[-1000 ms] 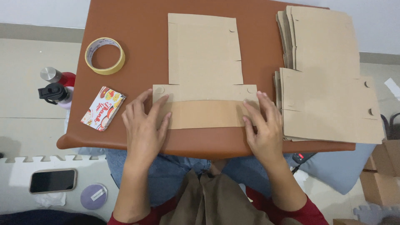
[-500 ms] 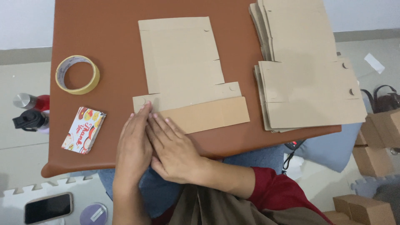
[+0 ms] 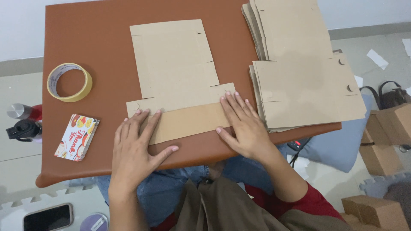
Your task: Assembling small cardboard boxes from flat templates by folding and tucking flaps, then applying a sticker.
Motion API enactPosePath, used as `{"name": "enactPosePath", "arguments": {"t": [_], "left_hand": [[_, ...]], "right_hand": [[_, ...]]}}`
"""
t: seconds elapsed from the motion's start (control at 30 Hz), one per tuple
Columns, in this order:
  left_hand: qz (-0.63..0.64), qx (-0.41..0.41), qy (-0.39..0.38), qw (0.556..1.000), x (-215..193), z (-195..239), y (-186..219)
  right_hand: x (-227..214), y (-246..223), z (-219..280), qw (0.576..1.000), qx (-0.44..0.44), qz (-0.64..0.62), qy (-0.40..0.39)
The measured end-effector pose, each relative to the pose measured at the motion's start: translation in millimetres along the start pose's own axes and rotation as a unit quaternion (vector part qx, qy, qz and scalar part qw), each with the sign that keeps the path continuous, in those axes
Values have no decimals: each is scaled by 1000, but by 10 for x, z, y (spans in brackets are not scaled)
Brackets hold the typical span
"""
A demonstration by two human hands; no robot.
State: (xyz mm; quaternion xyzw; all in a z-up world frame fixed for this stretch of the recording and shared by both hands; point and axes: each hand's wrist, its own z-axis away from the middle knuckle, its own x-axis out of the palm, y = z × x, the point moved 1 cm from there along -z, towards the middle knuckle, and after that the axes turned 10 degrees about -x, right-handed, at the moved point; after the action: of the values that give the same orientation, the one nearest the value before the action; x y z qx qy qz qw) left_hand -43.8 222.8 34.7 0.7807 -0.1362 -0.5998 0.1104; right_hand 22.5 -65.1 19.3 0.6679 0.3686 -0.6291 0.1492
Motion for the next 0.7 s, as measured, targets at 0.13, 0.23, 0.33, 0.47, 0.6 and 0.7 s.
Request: {"name": "enactPosePath", "arguments": {"t": [0.13, 0.23, 0.33, 0.47, 0.6, 0.7], "left_hand": [[-18, 7, -5, 1000, 26, 55, 18], [3, 4, -39, 999, -19, 160, 36], [-8, 12, -51, 999, -58, 333, -1], [53, 2, -71, 996, -186, 557, -121], [137, -36, -49, 989, -459, 617, -173], [205, -56, 19, 977, -600, 512, -161]], "right_hand": [[-21, -36, 30, 999, -19, 8, 33], [-65, -51, 131, 998, -41, 33, 26], [-133, -54, 301, 996, -81, 32, 5], [-168, 16, 547, 986, -164, 34, 9], [-288, -40, 651, 975, -200, -85, 54], [-386, -134, 571, 956, -219, -146, 128]]}}
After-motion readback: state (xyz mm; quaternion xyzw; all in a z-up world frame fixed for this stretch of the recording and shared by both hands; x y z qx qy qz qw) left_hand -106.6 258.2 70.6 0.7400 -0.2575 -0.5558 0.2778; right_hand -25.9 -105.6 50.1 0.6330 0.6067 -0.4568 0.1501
